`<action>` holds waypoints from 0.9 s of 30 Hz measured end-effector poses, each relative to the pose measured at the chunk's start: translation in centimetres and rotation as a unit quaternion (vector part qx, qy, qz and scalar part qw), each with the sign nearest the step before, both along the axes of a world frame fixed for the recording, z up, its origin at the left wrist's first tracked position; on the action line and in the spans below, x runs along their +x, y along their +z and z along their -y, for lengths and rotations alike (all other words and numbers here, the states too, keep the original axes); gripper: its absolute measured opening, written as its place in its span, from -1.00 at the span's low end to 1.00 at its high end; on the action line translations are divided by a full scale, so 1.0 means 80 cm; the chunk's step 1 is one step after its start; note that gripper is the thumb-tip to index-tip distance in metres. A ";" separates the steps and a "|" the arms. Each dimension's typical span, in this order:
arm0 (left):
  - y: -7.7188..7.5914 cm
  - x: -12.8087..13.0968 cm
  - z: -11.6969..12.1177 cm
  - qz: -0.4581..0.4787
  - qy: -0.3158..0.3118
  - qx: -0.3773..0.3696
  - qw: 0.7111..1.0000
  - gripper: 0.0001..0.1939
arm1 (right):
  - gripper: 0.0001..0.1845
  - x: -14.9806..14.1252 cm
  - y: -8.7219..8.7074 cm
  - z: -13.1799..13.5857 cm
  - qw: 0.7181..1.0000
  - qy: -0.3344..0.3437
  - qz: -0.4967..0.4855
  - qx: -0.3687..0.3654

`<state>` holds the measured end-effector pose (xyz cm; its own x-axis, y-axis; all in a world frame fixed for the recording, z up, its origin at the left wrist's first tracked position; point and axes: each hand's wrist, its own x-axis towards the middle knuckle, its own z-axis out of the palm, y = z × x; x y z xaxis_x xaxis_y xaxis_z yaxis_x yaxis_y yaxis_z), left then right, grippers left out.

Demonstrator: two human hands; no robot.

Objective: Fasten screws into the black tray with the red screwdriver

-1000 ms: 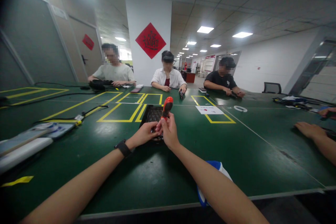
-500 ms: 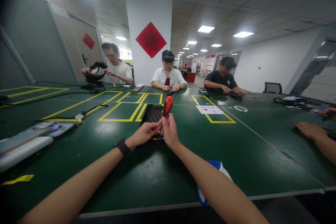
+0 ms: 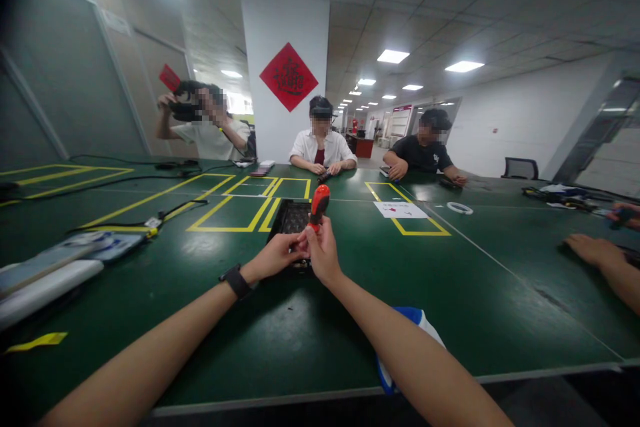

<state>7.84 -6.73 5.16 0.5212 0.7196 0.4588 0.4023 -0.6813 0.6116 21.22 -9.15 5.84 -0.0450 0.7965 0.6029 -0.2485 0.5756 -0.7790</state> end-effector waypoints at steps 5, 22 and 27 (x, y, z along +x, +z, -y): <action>0.004 0.000 0.003 -0.005 -0.023 0.001 1.000 -0.86 | -0.73 0.001 0.002 0.002 1.000 0.008 0.004 -0.004; 0.007 0.001 0.006 0.021 -0.018 -0.010 1.000 -0.81 | -0.67 -0.001 -0.001 0.003 1.000 -0.014 -0.005 0.003; 0.007 0.001 0.006 0.006 -0.016 -0.009 1.000 -0.84 | -0.70 0.003 0.001 0.000 1.000 -0.017 -0.001 -0.005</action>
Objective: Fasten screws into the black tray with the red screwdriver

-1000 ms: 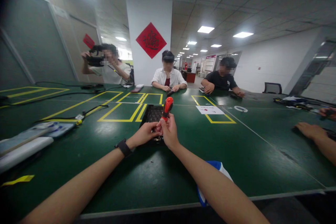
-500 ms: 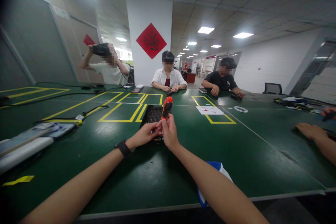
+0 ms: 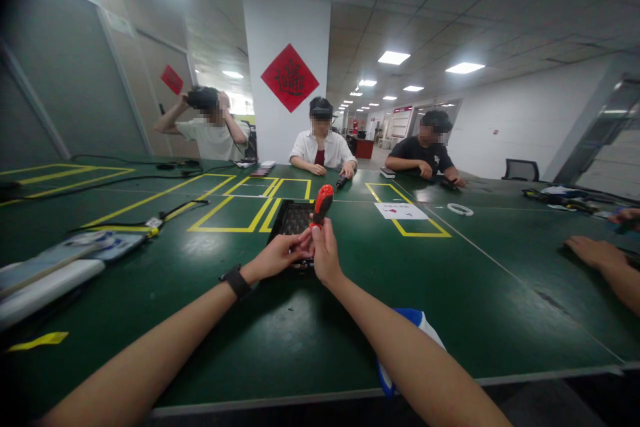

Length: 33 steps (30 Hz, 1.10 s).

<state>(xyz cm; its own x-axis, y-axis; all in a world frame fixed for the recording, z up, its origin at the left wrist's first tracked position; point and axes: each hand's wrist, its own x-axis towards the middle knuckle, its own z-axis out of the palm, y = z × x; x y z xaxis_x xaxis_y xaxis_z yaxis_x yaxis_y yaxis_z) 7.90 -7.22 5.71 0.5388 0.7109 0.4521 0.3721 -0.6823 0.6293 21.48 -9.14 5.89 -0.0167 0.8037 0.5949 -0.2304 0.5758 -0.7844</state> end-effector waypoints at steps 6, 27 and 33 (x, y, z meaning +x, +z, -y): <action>0.000 0.000 0.000 0.013 -0.041 -0.018 0.999 -0.84 | -0.71 -0.001 0.000 -0.002 1.000 0.001 -0.013 -0.010; 0.003 0.000 0.001 -0.013 -0.012 0.000 1.000 -0.85 | -0.71 0.000 0.004 0.001 1.000 0.024 0.004 -0.017; -0.008 -0.001 -0.009 -0.015 0.008 0.017 1.000 -0.80 | -0.72 0.000 0.000 -0.002 1.000 0.004 -0.003 -0.006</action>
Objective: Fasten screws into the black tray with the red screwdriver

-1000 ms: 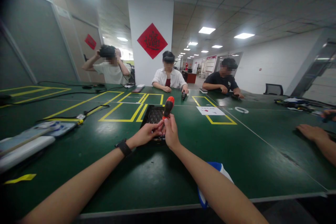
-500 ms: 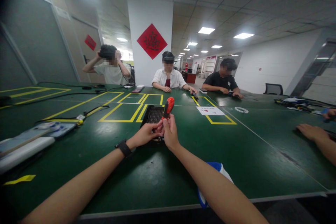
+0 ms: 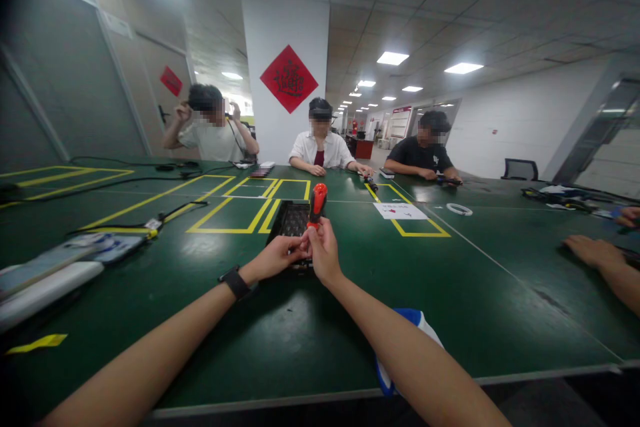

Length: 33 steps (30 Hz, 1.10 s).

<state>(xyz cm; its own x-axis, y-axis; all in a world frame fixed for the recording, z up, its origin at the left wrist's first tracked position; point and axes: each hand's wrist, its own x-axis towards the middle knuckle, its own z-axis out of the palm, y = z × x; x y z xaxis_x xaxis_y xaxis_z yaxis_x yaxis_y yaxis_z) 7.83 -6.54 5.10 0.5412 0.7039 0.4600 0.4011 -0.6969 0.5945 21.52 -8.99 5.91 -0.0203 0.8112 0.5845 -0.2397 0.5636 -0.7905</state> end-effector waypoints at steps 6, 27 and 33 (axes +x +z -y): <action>-0.004 0.000 -0.004 0.018 0.020 -0.019 0.999 -0.77 | -0.70 -0.003 -0.001 0.001 1.000 0.010 -0.007 -0.001; 0.000 0.001 -0.001 0.029 0.003 -0.025 0.999 -0.81 | -0.68 -0.002 -0.001 -0.001 1.000 0.001 -0.006 -0.001; 0.002 0.000 0.003 0.011 0.021 -0.019 1.000 -0.78 | -0.68 -0.002 0.001 0.000 1.000 0.009 0.001 0.000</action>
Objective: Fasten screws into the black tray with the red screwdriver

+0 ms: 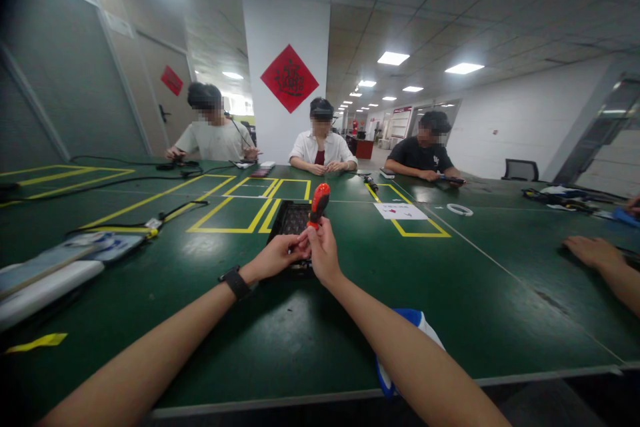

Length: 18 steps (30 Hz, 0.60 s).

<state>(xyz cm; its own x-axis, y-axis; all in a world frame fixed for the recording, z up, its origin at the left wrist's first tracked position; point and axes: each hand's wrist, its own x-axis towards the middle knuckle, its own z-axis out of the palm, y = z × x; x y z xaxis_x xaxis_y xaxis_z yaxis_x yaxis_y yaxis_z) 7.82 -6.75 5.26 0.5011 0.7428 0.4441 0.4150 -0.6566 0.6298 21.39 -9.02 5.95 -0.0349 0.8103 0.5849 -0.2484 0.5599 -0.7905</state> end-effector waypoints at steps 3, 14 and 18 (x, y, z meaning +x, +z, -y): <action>0.001 -0.001 0.001 -0.018 0.002 0.012 1.000 -0.78 | -0.68 0.002 0.001 0.000 1.000 0.003 0.007 -0.006; 0.002 0.002 0.003 0.037 -0.039 -0.042 0.998 -0.72 | -0.68 0.000 -0.003 0.000 1.000 -0.018 0.000 0.003; -0.001 0.002 0.001 0.031 -0.034 -0.043 0.998 -0.74 | -0.70 0.000 -0.004 -0.001 1.000 -0.016 0.004 -0.001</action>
<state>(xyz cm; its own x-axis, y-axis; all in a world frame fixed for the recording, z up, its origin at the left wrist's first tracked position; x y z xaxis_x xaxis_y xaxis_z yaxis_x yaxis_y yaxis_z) 7.95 -6.80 5.22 0.5247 0.7450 0.4120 0.3297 -0.6240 0.7084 21.35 -8.96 5.62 -0.0131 0.8123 0.5831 -0.2231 0.5660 -0.7936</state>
